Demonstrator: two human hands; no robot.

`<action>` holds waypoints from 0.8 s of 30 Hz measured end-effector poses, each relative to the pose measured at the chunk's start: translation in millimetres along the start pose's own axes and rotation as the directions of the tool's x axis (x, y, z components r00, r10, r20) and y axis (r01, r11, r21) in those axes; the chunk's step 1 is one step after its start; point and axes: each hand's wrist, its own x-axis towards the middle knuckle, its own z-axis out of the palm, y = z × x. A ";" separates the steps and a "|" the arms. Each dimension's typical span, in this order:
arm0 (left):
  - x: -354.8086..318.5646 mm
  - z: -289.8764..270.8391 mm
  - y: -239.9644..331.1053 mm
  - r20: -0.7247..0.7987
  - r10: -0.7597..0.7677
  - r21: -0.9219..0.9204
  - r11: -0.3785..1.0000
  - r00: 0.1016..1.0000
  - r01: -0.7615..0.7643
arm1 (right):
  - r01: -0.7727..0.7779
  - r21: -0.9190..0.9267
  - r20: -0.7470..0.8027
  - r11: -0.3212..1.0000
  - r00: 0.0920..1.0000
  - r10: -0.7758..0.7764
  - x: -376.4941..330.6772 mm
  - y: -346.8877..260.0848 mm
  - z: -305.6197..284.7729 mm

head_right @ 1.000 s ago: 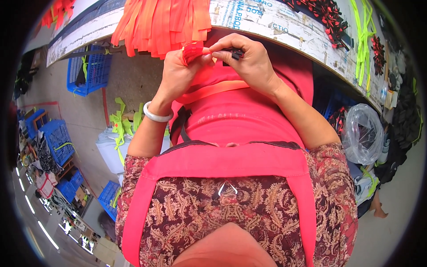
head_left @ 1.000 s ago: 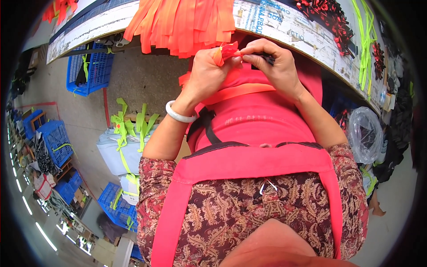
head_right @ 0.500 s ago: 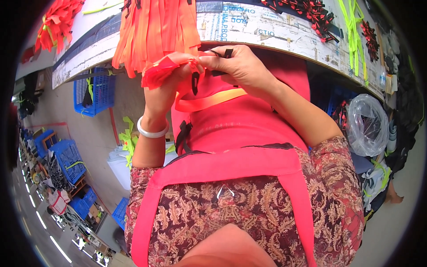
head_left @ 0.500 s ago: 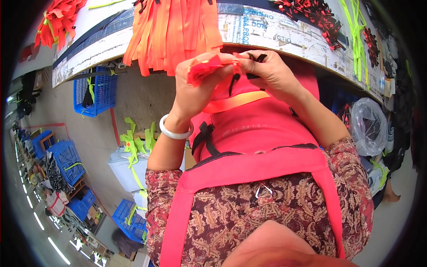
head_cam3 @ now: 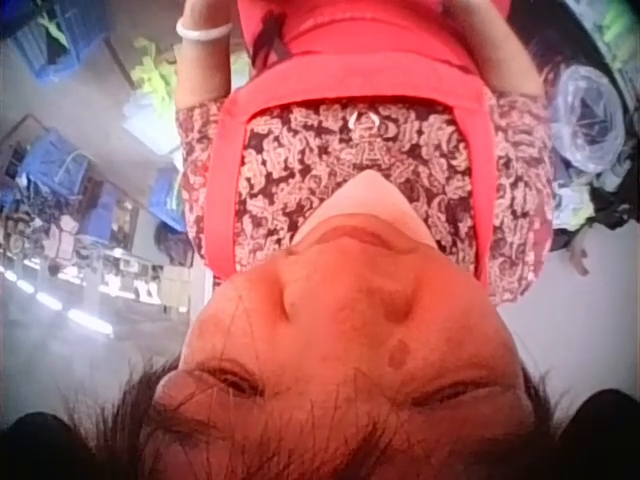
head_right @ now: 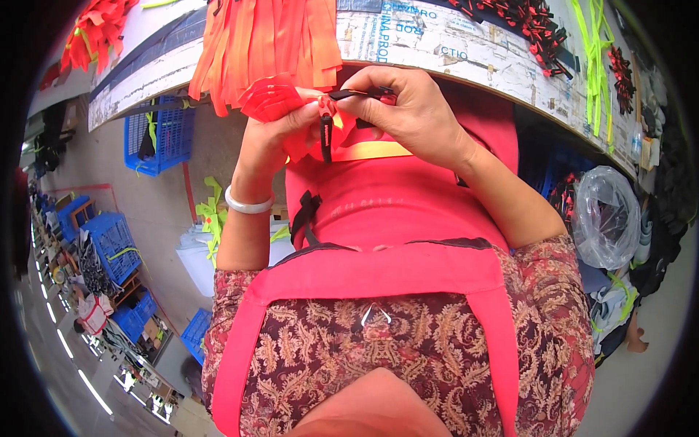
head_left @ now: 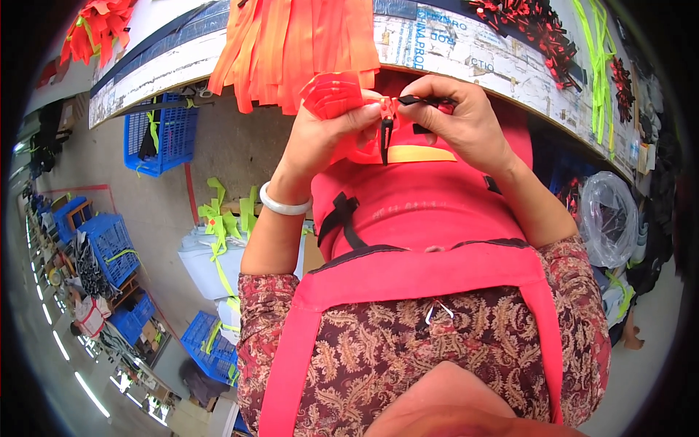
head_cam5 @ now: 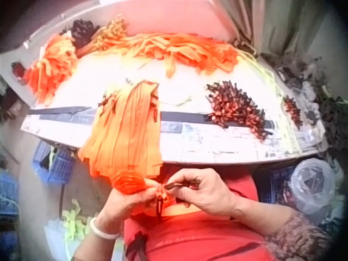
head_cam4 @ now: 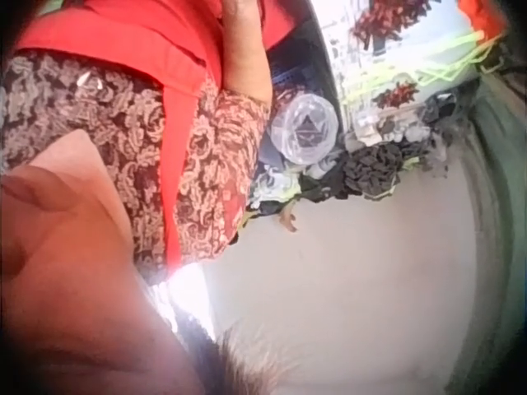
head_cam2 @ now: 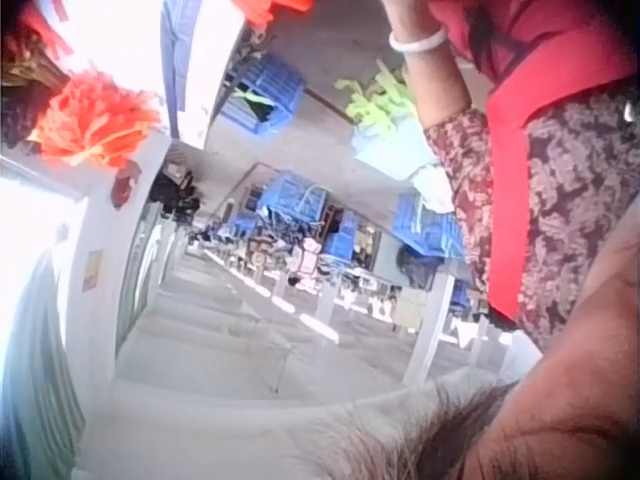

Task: Attaching small black plastic clips to the ends of orange fabric strips at a workbench.

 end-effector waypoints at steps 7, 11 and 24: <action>-1.7 -3.8 -1.2 0.026 -0.037 -0.029 0.999 0.999 0.038 | -0.163 0.021 0.046 0.986 0.986 0.162 -0.5 -0.5 -1.1; -3.2 -5.9 -6.1 0.046 -0.004 0.013 1.000 0.999 0.003 | -0.158 0.008 0.049 0.987 0.986 0.158 -2.2 -0.9 0.8; -2.0 -6.5 0.3 0.124 -0.015 0.009 1.000 0.992 0.014 | -0.234 0.154 0.039 0.960 0.972 0.230 -2.7 7.8 5.2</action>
